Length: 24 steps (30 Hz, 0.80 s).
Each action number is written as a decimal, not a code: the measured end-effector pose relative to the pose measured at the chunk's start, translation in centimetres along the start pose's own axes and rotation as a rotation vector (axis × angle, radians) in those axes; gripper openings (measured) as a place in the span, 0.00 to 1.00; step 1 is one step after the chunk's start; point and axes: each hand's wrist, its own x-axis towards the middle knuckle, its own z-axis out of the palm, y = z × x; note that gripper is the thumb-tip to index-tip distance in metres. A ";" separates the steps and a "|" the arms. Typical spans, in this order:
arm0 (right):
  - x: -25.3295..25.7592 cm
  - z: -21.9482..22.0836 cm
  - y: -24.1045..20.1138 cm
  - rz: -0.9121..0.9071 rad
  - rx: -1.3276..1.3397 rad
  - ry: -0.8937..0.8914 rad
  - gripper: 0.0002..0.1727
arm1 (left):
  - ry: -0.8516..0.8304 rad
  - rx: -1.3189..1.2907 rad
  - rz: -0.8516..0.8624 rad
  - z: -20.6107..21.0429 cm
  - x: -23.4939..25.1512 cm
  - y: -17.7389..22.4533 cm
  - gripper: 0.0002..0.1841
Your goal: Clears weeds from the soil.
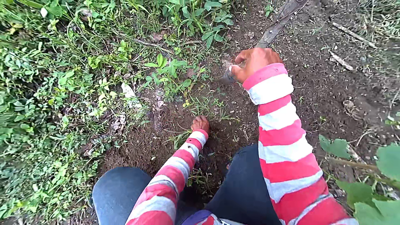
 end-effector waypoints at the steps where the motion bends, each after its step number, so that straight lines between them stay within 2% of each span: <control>1: 0.0 0.0 -0.1 -0.001 -0.001 -0.005 0.23 | -0.007 -0.004 -0.010 -0.2 0.2 -0.4 0.39; 5: -0.1 0.3 -0.1 -0.027 -0.013 -0.024 0.24 | -0.075 -0.018 0.072 -0.2 -0.2 -1.6 0.26; 7: 0.0 0.3 0.0 -0.038 -0.016 -0.023 0.23 | -0.104 -0.004 0.144 0.1 -0.9 -1.5 0.25; 9: 0.1 0.1 0.0 -0.031 -0.017 -0.028 0.23 | -0.101 0.053 0.299 0.4 -2.6 -0.3 0.25; 11: 0.0 0.1 -0.1 -0.024 -0.006 -0.026 0.23 | 0.017 0.065 0.422 0.5 -3.3 0.9 0.24; 13: -0.1 0.1 -0.3 -0.022 -0.005 -0.031 0.24 | 0.185 -0.006 0.433 0.3 -1.4 1.8 0.27; 15: -0.2 0.2 -0.4 -0.035 -0.027 -0.029 0.23 | 0.322 -0.121 0.315 -0.5 1.2 2.4 0.41; 17: -0.3 0.3 -0.4 -0.041 -0.033 -0.030 0.23 | 0.328 -0.191 0.095 -1.7 2.7 2.9 0.54; 18: -0.4 0.2 -0.5 -0.036 -0.029 -0.035 0.23 | 0.301 -0.233 -0.001 -2.3 3.0 3.2 0.57; 20: -0.4 0.0 -0.6 -0.023 -0.022 -0.038 0.24 | 0.232 -0.327 -0.132 -3.1 3.0 4.1 0.55; 24: -0.3 0.4 -1.0 -0.024 -0.039 -0.019 0.23 | 0.107 -0.477 -0.263 -4.4 3.2 4.5 0.40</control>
